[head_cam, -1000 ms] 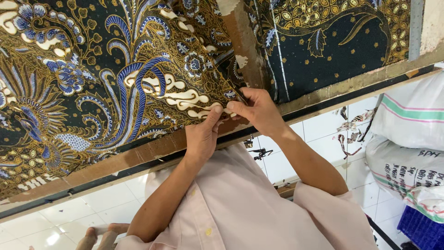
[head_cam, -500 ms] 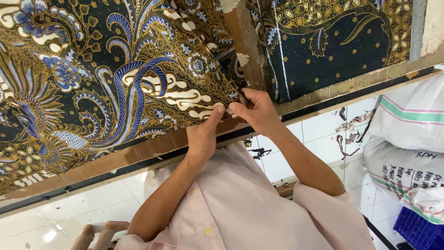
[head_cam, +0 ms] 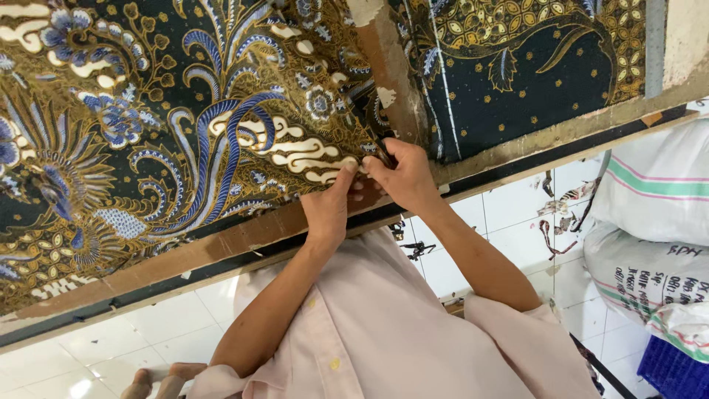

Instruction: The person repeatedly folds a large piece of dark patterned fabric on a wooden table. They align edges, smooth the surface, and fold the fabric in half multiple times, handling it by hand without tools.

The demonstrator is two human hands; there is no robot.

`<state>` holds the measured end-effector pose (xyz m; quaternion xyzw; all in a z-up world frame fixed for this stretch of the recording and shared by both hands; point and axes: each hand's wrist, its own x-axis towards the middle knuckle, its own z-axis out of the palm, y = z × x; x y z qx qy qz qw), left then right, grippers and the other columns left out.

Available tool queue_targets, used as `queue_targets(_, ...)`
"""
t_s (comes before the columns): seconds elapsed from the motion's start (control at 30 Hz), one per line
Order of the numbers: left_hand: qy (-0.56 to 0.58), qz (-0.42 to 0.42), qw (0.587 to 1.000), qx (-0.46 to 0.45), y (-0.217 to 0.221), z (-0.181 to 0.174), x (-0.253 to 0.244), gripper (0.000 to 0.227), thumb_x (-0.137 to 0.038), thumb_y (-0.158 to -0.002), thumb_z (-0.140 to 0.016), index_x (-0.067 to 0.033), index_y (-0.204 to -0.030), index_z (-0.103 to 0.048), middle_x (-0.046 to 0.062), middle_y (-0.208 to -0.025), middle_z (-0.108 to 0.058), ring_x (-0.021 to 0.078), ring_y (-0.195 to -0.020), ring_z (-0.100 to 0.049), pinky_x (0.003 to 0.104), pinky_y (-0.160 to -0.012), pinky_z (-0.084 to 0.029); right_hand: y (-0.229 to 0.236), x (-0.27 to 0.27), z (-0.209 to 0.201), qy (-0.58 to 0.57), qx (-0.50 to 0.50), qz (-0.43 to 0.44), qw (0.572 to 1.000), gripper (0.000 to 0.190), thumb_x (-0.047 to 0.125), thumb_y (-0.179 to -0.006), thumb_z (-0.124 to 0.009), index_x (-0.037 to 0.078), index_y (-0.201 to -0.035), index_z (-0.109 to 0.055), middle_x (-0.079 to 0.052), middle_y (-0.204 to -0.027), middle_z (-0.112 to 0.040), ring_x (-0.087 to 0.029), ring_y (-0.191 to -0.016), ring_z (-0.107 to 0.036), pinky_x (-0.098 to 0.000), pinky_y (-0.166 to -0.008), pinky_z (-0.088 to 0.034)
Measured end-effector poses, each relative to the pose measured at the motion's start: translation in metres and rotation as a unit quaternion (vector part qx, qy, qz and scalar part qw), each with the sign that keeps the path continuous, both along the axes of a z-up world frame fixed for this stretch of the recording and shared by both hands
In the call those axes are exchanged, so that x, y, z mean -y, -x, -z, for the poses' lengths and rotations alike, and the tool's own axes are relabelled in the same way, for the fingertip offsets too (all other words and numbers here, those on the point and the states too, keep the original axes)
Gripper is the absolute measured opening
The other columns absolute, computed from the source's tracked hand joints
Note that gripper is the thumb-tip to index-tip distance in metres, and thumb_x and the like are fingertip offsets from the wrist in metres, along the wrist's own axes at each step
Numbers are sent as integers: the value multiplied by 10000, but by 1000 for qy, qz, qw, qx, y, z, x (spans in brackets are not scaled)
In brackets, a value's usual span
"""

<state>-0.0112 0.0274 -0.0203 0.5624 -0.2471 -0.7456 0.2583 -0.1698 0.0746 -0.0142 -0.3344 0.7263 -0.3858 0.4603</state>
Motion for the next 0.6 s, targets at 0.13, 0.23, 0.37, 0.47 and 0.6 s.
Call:
queue_targets(0.13,-47,10,999,-17,-17,-7,1,233,-138,-997,-704,82,-1072,-692,165,-955,-742,211,-727,-732,345,-538,-582,-8,7,2,-64,-289,-77,952,365,228,-917,-800,-5,-789,-550,-204,-616,-596,-369,-560,-600,-443,-522,-473)
queue_targets(0.23,-57,8,996,-61,-55,-19,-2,250,-154,-971,-678,29,-1130,-621,126,-1047,-729,205,-752,-733,338,-563,-582,-18,9,-8,-107,-369,-79,920,360,312,-912,-823,31,-931,-598,-219,-635,-645,-415,-596,-653,-488,-544,-491)
queue_targets(0.37,-58,67,994,-58,-123,-34,-7,281,-191,-989,-619,-37,-1224,-598,83,-1111,-760,162,-755,-709,297,-602,-567,-23,-9,-36,38,-373,28,927,322,182,-978,-835,24,-1150,-614,-148,-900,-706,-269,-723,-702,-382,-636,-547)
queue_targets(0.47,-6,53,999,-3,-198,-44,-14,273,-194,-1024,-607,-27,-1239,-635,102,-1059,-773,142,-746,-697,282,-606,-565,-66,-13,-56,133,-306,58,941,162,103,-1041,-736,50,-1089,-591,-123,-927,-604,-192,-664,-565,-289,-564,-471)
queue_targets(0.6,102,-79,988,85,-297,-47,-8,198,-170,-1069,-616,-15,-1183,-667,124,-986,-753,139,-699,-664,291,-574,-543,-169,33,-55,275,-268,-166,908,177,74,-920,-791,87,-1065,-691,-95,-974,-618,-272,-893,-618,-389,-778,-513)
